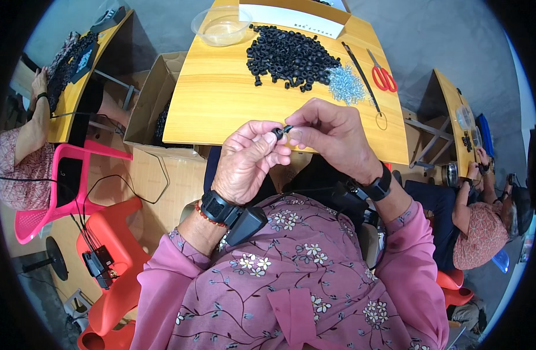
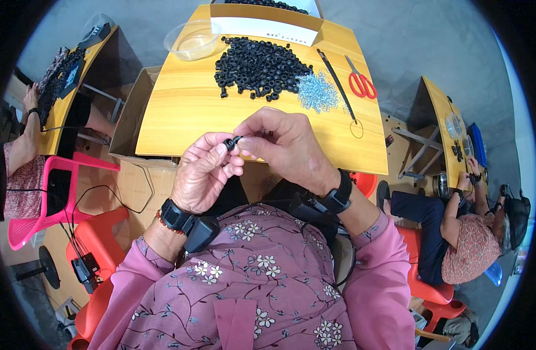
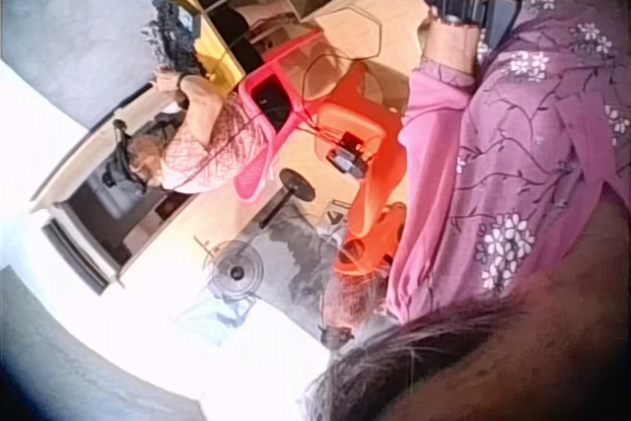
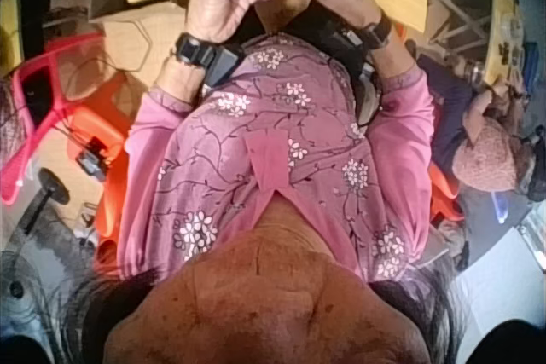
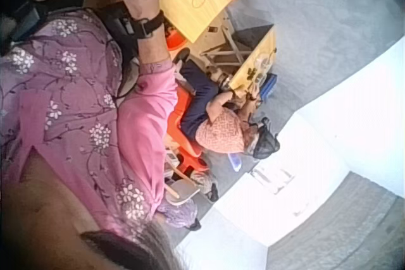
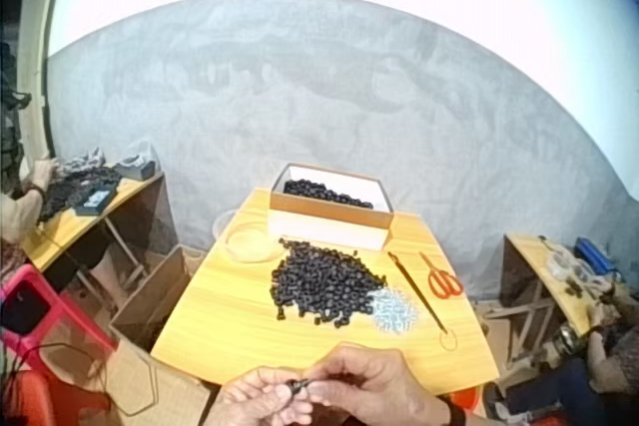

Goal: Assembling and trimming small black plastic or rubber components on a wooden table.

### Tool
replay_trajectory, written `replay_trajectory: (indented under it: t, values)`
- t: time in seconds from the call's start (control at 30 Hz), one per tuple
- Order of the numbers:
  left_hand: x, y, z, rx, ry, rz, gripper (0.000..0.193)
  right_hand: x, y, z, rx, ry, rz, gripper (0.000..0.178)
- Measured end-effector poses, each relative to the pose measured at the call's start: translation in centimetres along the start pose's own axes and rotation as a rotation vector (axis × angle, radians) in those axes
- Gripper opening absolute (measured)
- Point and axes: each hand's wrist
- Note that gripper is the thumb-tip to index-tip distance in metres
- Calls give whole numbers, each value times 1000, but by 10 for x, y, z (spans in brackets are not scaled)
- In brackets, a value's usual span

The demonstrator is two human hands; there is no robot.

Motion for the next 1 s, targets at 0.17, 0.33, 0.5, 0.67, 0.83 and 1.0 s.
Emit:
replay_trajectory:
  t: [0.17,0.33,0.5,0.67,0.83,1.0]
  values:
    - [0,-1,2,21,17,16,16,-3,-1,1,2,-49,40,14]
    - [1,0,7,24,24,33,16,-4,-1,2,4,-46,70,14]
    - [0,0,-1,16,-5,29,20,-5,0,6,27,32,6,14]
    - [1,-1,-1,9,14,11,19,-2,-1,6,37,73,-26,13]
    - [0,-2,1,11,12,33,18,-2,0,5,47,46,11,12]
    - [0,-1,4,18,-4,50,17,-4,0,4,41,30,57,12]
Point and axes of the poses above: each hand's wrist, its own y-axis away from the middle knuckle, its own z-axis out of the palm, x = y × z, and after that the axes turned 12 degrees about -z, right-handed
